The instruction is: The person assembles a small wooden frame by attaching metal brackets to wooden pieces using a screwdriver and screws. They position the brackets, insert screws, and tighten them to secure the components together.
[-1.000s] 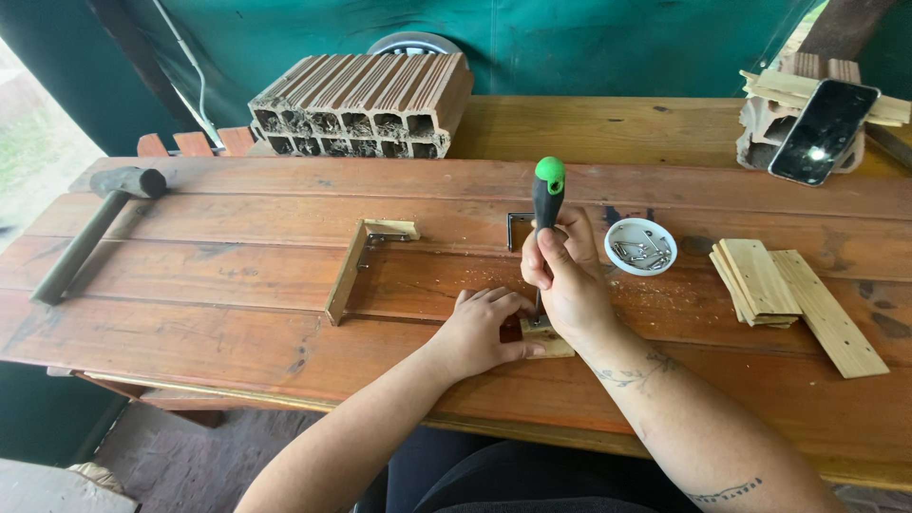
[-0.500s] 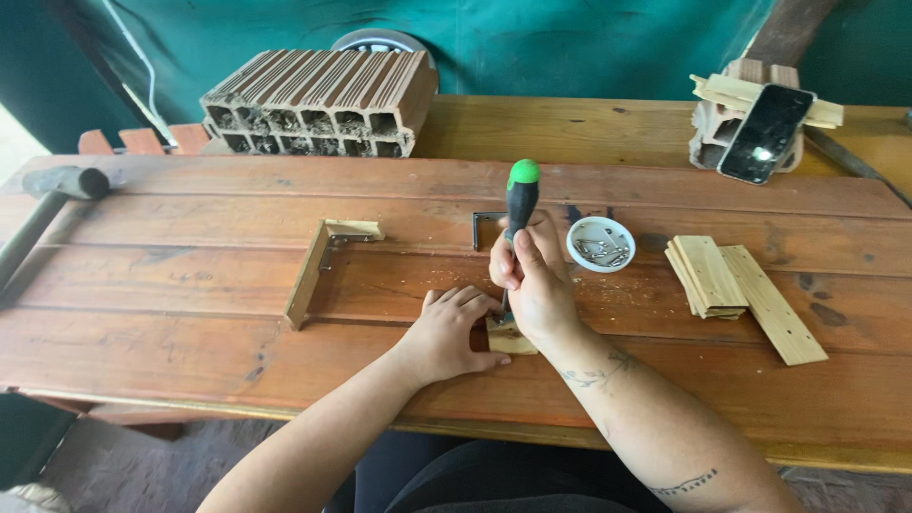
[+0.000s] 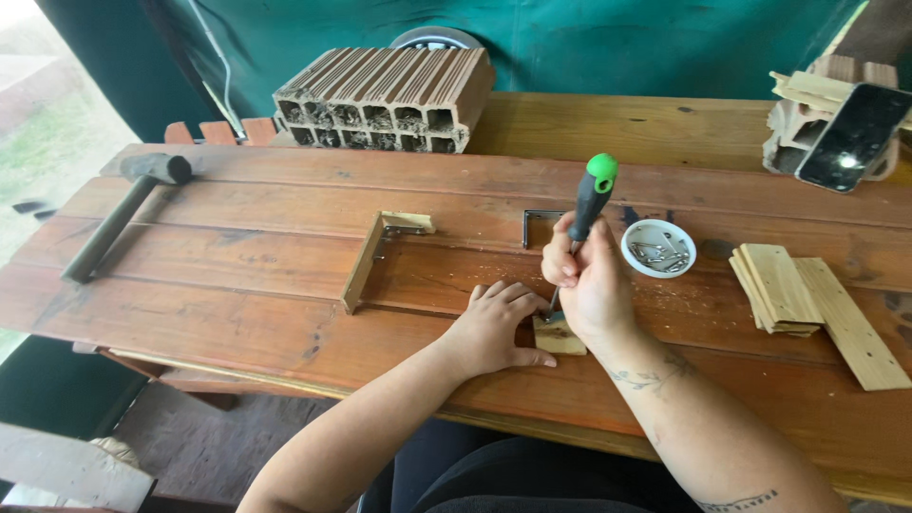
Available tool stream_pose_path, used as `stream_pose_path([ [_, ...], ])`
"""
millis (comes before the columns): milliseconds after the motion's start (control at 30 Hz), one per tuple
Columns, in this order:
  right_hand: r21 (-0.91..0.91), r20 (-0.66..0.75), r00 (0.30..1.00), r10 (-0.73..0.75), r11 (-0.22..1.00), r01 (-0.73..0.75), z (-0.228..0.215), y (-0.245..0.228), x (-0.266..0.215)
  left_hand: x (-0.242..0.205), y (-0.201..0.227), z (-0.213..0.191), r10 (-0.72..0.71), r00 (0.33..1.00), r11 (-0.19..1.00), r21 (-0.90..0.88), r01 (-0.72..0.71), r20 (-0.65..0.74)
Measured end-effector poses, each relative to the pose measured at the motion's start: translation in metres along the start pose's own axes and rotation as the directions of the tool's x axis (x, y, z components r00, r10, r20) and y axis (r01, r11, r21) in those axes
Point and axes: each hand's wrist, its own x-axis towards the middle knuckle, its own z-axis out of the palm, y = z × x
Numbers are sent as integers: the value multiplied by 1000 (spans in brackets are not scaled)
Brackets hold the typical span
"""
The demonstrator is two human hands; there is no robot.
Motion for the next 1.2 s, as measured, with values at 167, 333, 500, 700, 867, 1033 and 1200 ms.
stream_pose_path([
  [167, -142, 19, 996, -84, 986, 85, 9, -5, 3, 2, -2, 4, 20, 1000, 1000, 11, -20, 15],
  [333, -131, -4, 999, -46, 990, 45, 6, -1, 5, 4, 0, 2, 12, 1000, 999, 40, -13, 29],
  [500, -48, 51, 999, -19, 999, 22, 7, 2, 2, 5, 2, -1, -20, 998, 1000, 13, 19, 67],
  [700, -177, 16, 993, -114, 977, 115, 5, 5, 4, 16, -5, -4, 12, 999, 995, -96, -8, 41],
  [867, -95, 2, 1000, 24, 995, -24, 19, -11, -2, 18, -14, 5, 125, 986, 983, -119, -138, -109],
  [1033, -128, -12, 1000, 25, 991, -27, 14, -5, 0, 29, -17, 8, 137, 985, 987, -64, -144, -101],
  [1200, -226, -47, 998, -30, 974, 19, 12, -3, -2, 29, -14, 10, 33, 992, 980, -190, -56, -125],
])
